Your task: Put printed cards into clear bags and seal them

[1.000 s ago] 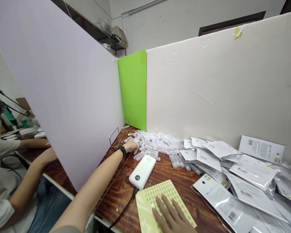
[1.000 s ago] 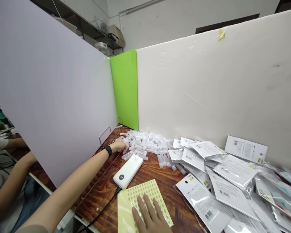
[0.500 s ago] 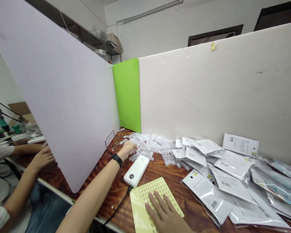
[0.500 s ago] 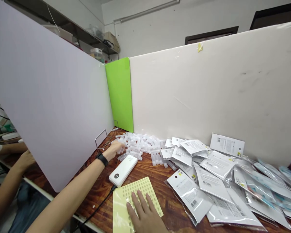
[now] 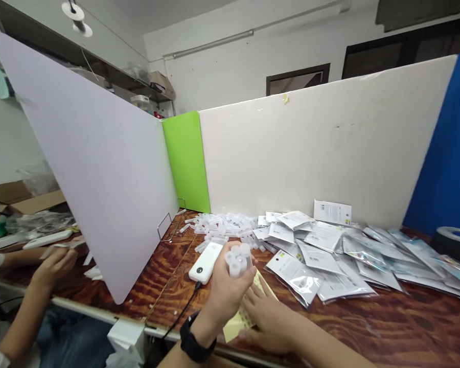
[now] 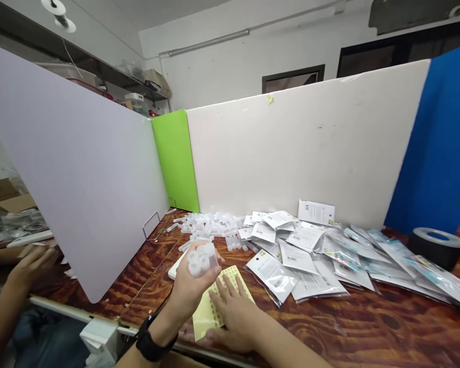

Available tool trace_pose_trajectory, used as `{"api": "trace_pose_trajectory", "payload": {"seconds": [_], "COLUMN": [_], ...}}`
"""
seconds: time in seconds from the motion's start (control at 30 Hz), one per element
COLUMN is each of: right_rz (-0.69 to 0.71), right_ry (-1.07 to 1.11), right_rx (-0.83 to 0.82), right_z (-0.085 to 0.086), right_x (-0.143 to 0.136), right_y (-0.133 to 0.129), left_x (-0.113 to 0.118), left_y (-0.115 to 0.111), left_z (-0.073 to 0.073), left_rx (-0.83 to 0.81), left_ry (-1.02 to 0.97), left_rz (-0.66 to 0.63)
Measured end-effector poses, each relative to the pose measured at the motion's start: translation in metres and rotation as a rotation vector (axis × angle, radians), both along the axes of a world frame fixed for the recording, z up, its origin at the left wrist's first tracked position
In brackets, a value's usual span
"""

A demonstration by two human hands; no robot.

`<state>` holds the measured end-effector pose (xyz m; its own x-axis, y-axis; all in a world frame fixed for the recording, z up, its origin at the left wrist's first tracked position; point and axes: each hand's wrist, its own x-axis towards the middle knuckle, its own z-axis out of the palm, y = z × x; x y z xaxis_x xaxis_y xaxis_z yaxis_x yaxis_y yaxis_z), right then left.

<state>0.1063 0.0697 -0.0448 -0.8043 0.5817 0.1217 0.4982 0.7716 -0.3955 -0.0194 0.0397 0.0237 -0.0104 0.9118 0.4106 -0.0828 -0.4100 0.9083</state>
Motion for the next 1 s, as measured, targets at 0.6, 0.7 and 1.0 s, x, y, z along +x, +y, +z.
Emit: {"api": "trace_pose_trajectory", "payload": {"seconds": [0.6, 0.7, 1.0], "right_rz": [-0.123, -0.162, -0.318], "right_ry": [0.933, 1.003, 1.16], "right_rx": [-0.243, -0.32, -0.667], "right_z": [0.064, 0.057, 0.033], "right_x": [0.041, 0.039, 0.012], "right_y": [-0.057, -0.052, -0.035], "left_x": [0.03, 0.033, 0.021], "left_y": [-0.037, -0.038, -0.027], "left_z": [0.002, 0.001, -0.016], "left_rx": [0.015, -0.054, -0.236], "left_ry": [0.082, 0.039, -0.143], "left_rz": [-0.265, -0.249, -0.105]}}
